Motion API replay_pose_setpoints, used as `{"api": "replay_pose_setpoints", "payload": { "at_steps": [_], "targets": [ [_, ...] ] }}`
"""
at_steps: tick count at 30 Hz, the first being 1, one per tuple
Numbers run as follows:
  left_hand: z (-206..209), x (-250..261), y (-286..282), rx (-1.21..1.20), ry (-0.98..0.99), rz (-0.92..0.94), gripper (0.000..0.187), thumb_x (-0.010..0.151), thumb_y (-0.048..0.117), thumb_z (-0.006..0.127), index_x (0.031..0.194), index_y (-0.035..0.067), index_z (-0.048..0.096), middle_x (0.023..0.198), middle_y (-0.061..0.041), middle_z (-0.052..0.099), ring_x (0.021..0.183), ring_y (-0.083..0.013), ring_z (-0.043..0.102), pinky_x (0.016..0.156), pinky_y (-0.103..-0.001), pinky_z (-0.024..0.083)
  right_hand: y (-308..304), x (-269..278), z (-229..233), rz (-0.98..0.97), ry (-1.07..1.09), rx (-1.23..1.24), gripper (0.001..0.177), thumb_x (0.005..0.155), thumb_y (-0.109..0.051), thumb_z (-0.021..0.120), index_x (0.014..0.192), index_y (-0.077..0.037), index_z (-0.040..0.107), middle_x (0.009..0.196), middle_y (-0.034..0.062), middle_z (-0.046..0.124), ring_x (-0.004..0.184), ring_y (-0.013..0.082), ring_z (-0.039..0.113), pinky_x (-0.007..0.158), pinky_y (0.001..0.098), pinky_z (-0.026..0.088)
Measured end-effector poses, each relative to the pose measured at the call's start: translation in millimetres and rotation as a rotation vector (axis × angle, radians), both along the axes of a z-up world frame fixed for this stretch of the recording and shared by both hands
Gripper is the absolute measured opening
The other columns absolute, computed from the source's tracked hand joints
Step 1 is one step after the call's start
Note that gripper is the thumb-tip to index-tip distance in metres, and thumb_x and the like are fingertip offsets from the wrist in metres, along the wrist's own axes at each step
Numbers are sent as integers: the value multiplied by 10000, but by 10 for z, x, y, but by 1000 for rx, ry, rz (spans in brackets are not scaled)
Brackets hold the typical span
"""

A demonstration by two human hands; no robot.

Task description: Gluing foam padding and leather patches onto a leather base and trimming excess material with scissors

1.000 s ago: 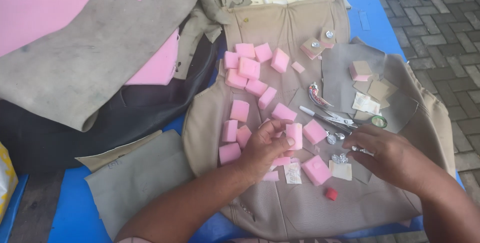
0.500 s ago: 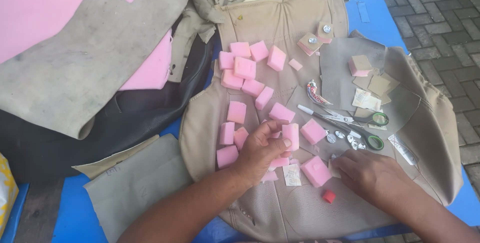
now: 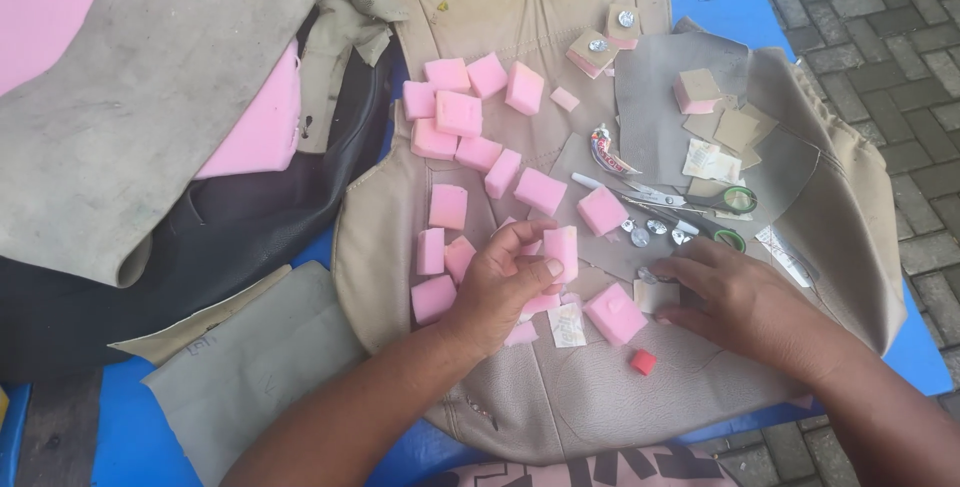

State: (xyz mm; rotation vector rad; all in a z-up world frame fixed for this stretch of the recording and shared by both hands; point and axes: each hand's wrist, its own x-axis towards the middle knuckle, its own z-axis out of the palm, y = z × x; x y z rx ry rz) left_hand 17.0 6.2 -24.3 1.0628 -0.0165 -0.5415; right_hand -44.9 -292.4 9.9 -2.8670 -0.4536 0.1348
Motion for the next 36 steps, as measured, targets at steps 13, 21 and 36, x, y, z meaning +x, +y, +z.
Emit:
{"api": "replay_pose_setpoints", "payload": {
  "at_steps": [13,21,36],
  "targets": [
    [213,-70,1,64,-129,-169,500,852,27,636,1347,94,633,871,-38,653,802,-94,645,724,-228,564,38,253,-36,16,-88,-17,86,954,-282,612,1012,-230,647,870,16,666,788,256,673,611,425,549],
    [536,-22,-126,367,-666,-526,395,807,140,611,1186,31,644,1564,-396,351,1036,-412,715,851,-468,618,315,331,91,-182,-50,21,77,908,-118,677,931,-85,742,618,81,703,392,174,665,319,263,500],
    [727,-167,-478,985,-848,-989,368,767,408,564,1020,142,596,1268,-31,521,1058,-303,640,781,-468,476,-50,384,-110,-356,-81,173,131,958,-189,583,973,-127,698,959,25,750,908,236,690,834,357,509]
  ]
}}
